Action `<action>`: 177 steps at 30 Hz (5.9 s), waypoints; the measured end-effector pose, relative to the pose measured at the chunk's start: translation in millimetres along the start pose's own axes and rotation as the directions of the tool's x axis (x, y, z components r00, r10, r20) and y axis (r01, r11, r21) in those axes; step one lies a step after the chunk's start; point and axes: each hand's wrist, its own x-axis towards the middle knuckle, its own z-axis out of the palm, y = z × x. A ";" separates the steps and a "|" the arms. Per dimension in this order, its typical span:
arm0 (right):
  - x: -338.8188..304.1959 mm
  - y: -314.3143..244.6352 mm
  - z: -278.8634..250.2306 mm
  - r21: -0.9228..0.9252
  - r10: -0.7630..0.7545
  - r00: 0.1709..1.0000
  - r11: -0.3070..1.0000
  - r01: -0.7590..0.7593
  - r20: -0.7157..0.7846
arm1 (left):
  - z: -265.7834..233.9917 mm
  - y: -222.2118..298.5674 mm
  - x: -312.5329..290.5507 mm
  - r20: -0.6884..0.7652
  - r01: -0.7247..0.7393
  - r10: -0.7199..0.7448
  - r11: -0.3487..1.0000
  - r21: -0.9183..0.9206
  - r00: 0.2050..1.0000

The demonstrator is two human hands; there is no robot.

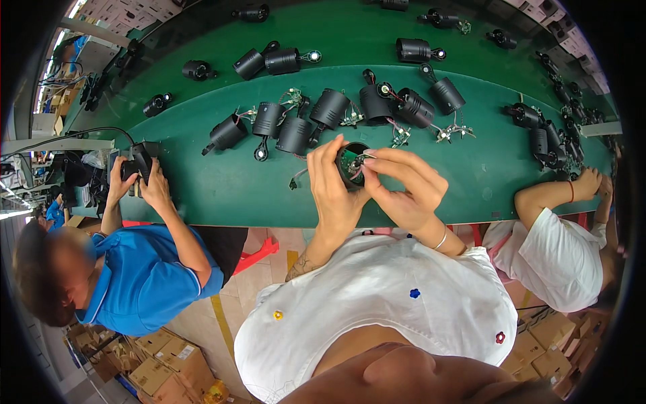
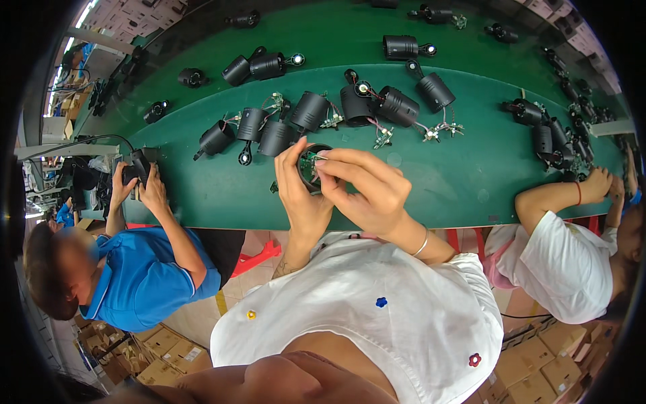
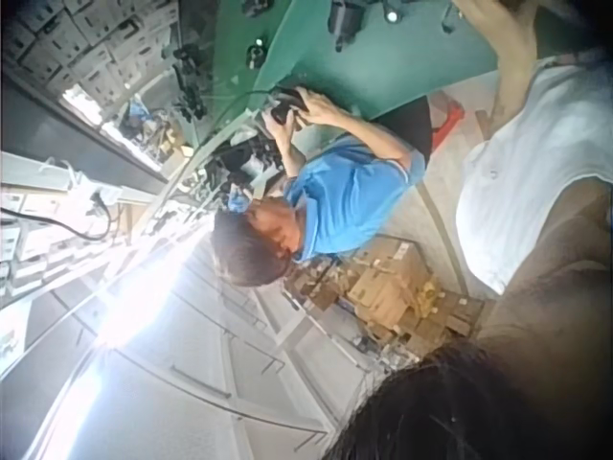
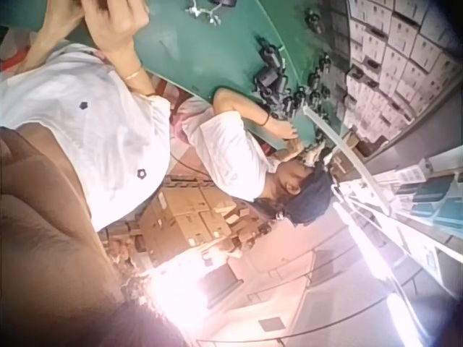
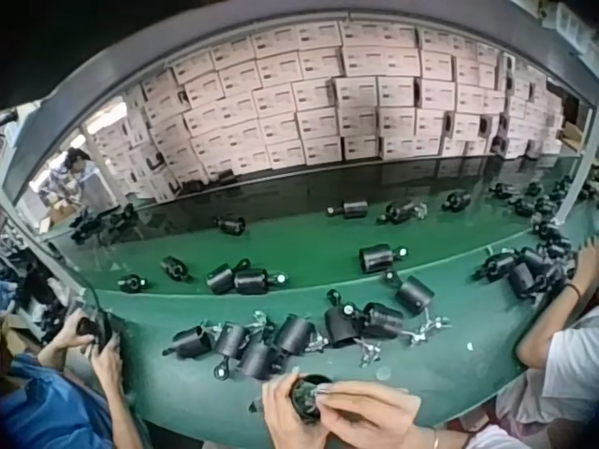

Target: Assembling circuit boards into black cylindrical housings.

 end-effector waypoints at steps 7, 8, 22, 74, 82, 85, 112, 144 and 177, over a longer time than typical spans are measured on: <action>4.2 4.3 -1.1 0.360 0.189 0.967 0.902 -0.240 0.172 | -6.4 -2.0 -1.7 0.011 0.141 -0.145 0.940 -0.310 0.989; 5.6 3.9 -0.7 0.375 0.204 0.959 0.888 -0.267 0.199 | -6.4 -1.7 -2.0 0.004 0.146 -0.153 0.929 -0.341 0.988; 12.3 8.2 -4.3 0.381 0.192 0.909 0.861 -0.337 0.371 | -5.3 -2.4 -1.5 -0.055 0.102 -0.136 0.907 -0.408 0.989; -9.0 19.7 4.4 0.499 0.353 0.623 0.385 -0.777 0.698 | -6.0 -11.2 -4.7 -0.119 -0.056 0.011 0.925 -0.375 0.993; -8.3 30.4 6.5 0.500 0.423 0.555 0.244 -0.831 0.716 | 1.8 -11.0 -6.5 -0.152 -0.053 -0.007 0.921 -0.386 0.988; -8.9 31.8 3.1 0.503 0.444 0.564 0.258 -0.825 0.696 | 4.4 -11.5 -9.0 -0.127 -0.046 -0.008 0.908 -0.416 0.992; 167.2 391.8 -86.0 -0.911 0.262 0.964 0.386 -0.149 -0.046 | 8.0 -6.8 -24.3 0.174 0.154 -0.130 0.979 -0.134 0.976; 88.4 38.0 -55.0 0.256 -0.190 0.773 0.966 0.037 0.605 | -15.9 2.8 -16.8 0.683 0.632 -0.036 0.418 -0.653 0.729; 41.0 50.2 -54.3 0.139 0.050 0.757 0.973 -0.183 0.651 | -35.1 10.6 -14.8 0.615 0.582 -0.056 0.401 -0.708 0.787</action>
